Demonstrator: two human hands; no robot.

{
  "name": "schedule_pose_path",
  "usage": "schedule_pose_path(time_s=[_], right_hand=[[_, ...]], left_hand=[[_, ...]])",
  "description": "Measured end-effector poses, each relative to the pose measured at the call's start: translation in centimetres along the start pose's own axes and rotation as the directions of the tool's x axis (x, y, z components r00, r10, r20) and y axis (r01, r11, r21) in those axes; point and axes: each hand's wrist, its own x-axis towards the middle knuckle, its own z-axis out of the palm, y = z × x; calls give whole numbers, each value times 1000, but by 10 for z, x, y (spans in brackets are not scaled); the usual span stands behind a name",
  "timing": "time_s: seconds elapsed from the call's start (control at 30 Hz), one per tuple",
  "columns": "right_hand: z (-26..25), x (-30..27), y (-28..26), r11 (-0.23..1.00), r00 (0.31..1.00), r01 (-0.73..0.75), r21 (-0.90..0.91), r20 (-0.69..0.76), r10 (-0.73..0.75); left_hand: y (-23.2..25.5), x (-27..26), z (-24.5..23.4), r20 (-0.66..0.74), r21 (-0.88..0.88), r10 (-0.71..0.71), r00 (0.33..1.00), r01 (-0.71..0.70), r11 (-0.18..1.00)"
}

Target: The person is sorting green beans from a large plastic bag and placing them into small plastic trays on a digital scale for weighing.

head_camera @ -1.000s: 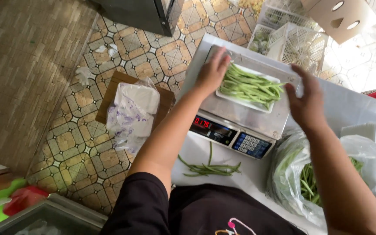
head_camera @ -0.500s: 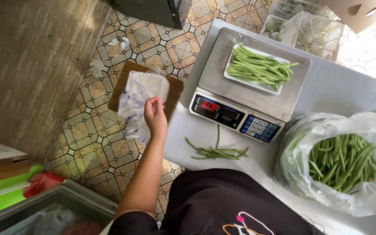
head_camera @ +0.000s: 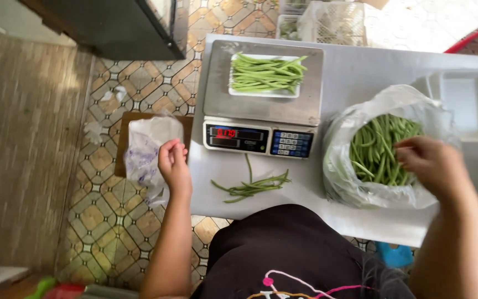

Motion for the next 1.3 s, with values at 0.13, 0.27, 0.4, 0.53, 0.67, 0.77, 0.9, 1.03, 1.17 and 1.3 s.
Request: schedule_pose_path(time_s=[0.13, 0.27, 0.4, 0.53, 0.67, 0.77, 0.9, 1.03, 1.17, 1.3], right_hand=[[79, 53, 3, 990, 974, -119, -70, 184, 130], [166, 115, 51, 949, 963, -10, -316, -258, -76], [195, 117, 29, 885, 897, -76, -460, -418, -141], [225, 137, 48, 919, 889, -81, -387, -445, -109], [222, 123, 56, 827, 728, -5, -563, -569, -383], [225, 120, 60, 765, 783, 26, -643, -463, -415], [196, 89, 20, 949, 935, -7, -315, -339, -105], [175, 100, 53, 988, 981, -147, -52, -133, 140], [171, 75, 89, 908, 945, -23, 418, -287, 156], [147, 47, 89, 582, 935, 168, 796, -316, 162]], left_hand=[[-14, -8, 5, 28, 1, -43, 999, 43, 999], [-2, -23, 18, 134, 49, 37, 990, -44, 998], [5, -44, 39, 232, 5, 135, 963, -140, 990], [-21, -55, 63, 356, -37, 191, 915, -191, 981], [-1, -81, 89, 495, 23, 286, 821, -341, 940], [23, -111, 117, 611, 22, 370, 700, -482, 876], [34, -145, 172, 722, -263, 650, 237, -775, 575], [51, -182, 205, 757, -379, 653, 19, -802, 462], [36, -195, 225, 740, -397, 665, -103, -865, 308], [1, -194, 252, 903, -261, 428, -40, -842, 473]])
